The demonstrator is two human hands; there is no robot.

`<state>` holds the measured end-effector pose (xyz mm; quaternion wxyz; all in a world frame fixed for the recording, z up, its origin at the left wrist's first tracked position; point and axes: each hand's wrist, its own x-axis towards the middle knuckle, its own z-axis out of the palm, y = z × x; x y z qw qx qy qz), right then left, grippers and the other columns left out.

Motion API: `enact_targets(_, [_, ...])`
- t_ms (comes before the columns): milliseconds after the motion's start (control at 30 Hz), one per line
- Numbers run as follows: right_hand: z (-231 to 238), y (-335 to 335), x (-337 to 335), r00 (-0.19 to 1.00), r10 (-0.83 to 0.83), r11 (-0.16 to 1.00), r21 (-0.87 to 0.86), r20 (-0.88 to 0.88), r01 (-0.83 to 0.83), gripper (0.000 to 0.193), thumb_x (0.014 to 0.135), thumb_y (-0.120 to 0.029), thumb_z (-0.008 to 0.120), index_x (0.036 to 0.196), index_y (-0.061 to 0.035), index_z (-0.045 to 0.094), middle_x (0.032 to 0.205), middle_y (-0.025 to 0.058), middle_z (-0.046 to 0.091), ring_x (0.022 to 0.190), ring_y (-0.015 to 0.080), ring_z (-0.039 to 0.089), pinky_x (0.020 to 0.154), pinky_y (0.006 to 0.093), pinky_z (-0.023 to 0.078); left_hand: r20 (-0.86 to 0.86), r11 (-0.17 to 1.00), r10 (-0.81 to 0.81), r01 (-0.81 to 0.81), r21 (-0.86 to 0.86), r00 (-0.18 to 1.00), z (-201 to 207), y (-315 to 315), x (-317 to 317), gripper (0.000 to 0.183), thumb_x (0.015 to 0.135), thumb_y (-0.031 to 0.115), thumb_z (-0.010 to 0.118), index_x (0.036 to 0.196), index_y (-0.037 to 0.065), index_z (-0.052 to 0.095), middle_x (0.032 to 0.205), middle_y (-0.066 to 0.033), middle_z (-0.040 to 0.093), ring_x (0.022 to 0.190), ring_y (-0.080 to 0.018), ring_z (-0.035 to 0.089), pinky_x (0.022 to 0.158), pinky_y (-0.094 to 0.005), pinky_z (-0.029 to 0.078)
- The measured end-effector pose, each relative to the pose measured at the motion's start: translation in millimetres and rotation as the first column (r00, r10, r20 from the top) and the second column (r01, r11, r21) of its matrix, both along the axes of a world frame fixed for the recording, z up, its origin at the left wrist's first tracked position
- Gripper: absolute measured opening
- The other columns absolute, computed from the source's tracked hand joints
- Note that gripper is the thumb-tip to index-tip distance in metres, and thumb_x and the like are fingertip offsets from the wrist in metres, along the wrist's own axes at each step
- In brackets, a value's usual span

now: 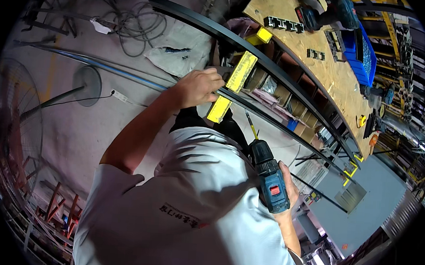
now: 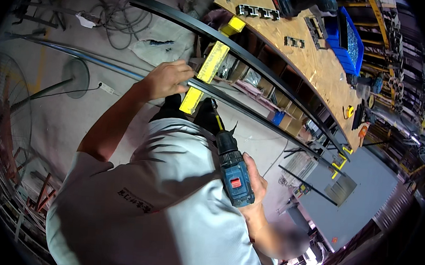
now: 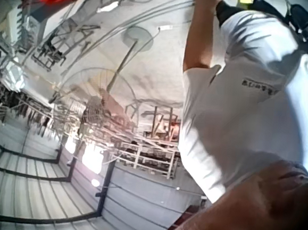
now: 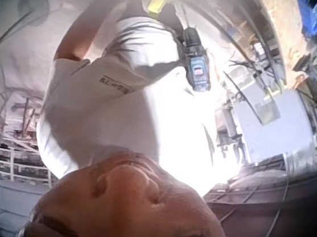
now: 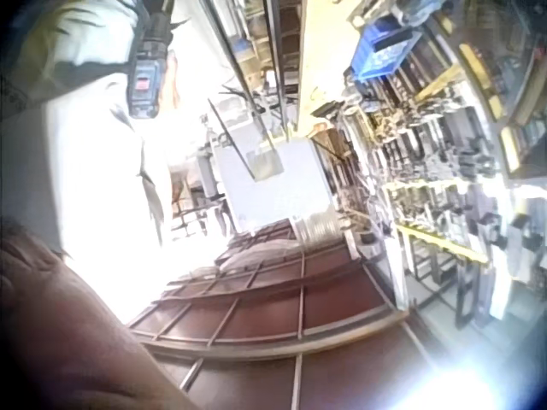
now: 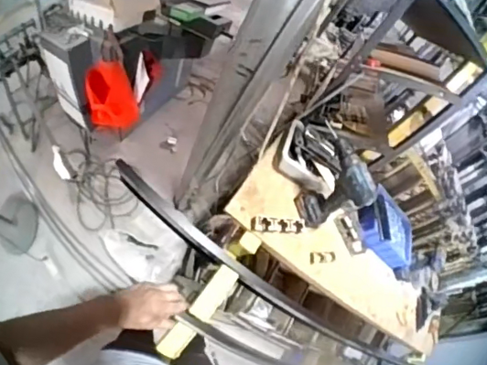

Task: The person uses a power drill to drive screws into pre-measured points on long black metal frames, repeatedly picking up screws from a blue container on a workbench and aligning the drill bit with the frame before drilling.

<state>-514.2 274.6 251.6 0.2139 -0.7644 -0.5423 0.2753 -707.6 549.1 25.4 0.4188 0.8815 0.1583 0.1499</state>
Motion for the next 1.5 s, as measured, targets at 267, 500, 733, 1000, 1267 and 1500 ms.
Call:
enact_targets(267, [-15,1,6,0.983,-0.104,0.986,-0.144,-0.148,0.083,0.08,0.073,-0.009,0.086,0.144,0.0057,0.053,0.108,0.0125,0.077,0.09,0.0195,0.075,0.087,0.0301,0.057,0.108,0.994,-0.062,0.072,-0.085,0.992,-19,5,6,0.038,0.071,0.004,0.078,0.107,0.0,0.066,0.089,-0.0124,0.059,0.091,-0.0337,0.059,0.078,-0.0444,0.05])
enact_targets(500, [-11,44,15,0.993,-0.029,0.97,-0.242,-0.114,0.0,0.081,0.076,-0.005,0.082,0.149,0.0039,0.047,0.11,0.0115,0.076,0.091,0.0215,0.075,0.087,0.0305,0.057,0.148,0.995,-0.083,0.091,-0.046,0.985,-28,4,1,0.034,0.075,0.007,0.077,0.106,-0.003,0.066,0.093,-0.0134,0.064,0.088,-0.0325,0.058,0.075,-0.043,0.05])
enact_targets(733, [-16,89,26,0.984,-0.072,0.925,-0.38,-0.165,0.004,0.085,0.073,0.001,0.078,0.151,0.0019,0.046,0.108,0.0054,0.073,0.095,0.0149,0.069,0.094,0.0281,0.053,0.116,0.995,-0.102,0.104,-0.009,0.988,-31,4,1,0.037,0.077,0.01,0.078,0.109,-0.003,0.067,0.102,-0.012,0.067,0.096,-0.0299,0.062,0.081,-0.0401,0.054])
enact_targets(1000, [-19,113,37,0.972,-0.093,0.879,-0.476,-0.217,-0.023,0.084,0.072,0.002,0.071,0.151,0.0041,0.044,0.102,0.0033,0.073,0.084,0.0124,0.069,0.082,0.0252,0.055,0.144,0.997,-0.07,0.071,-0.006,0.987,-37,2,2,0.031,0.08,0.015,0.075,0.106,-0.002,0.067,0.094,-0.0073,0.064,0.097,-0.0243,0.062,0.076,-0.0368,0.055])
enact_targets(1267, [-13,138,46,0.97,-0.019,0.846,-0.521,-0.242,-0.113,0.071,0.083,-0.004,0.08,0.147,0.0009,0.051,0.114,0.0147,0.076,0.1,0.0226,0.075,0.091,0.0318,0.056,0.093,0.994,-0.081,0.087,-0.061,0.992,-39,0,-1,0.035,0.083,0.017,0.071,0.11,-0.005,0.068,0.098,-0.0081,0.066,0.101,-0.0243,0.063,0.075,-0.0368,0.056])
enact_targets(1500, [-6,161,35,0.973,0.077,0.794,-0.576,-0.219,-0.192,0.079,0.079,-0.007,0.087,0.149,-0.0004,0.049,0.107,0.0115,0.075,0.088,0.0204,0.074,0.082,0.031,0.059,0.053,0.995,-0.083,0.086,-0.053,0.995,-39,0,-3,0.038,0.08,0.017,0.079,0.112,-0.003,0.072,0.109,-0.0087,0.072,0.104,-0.0229,0.065,0.079,-0.0354,0.057])
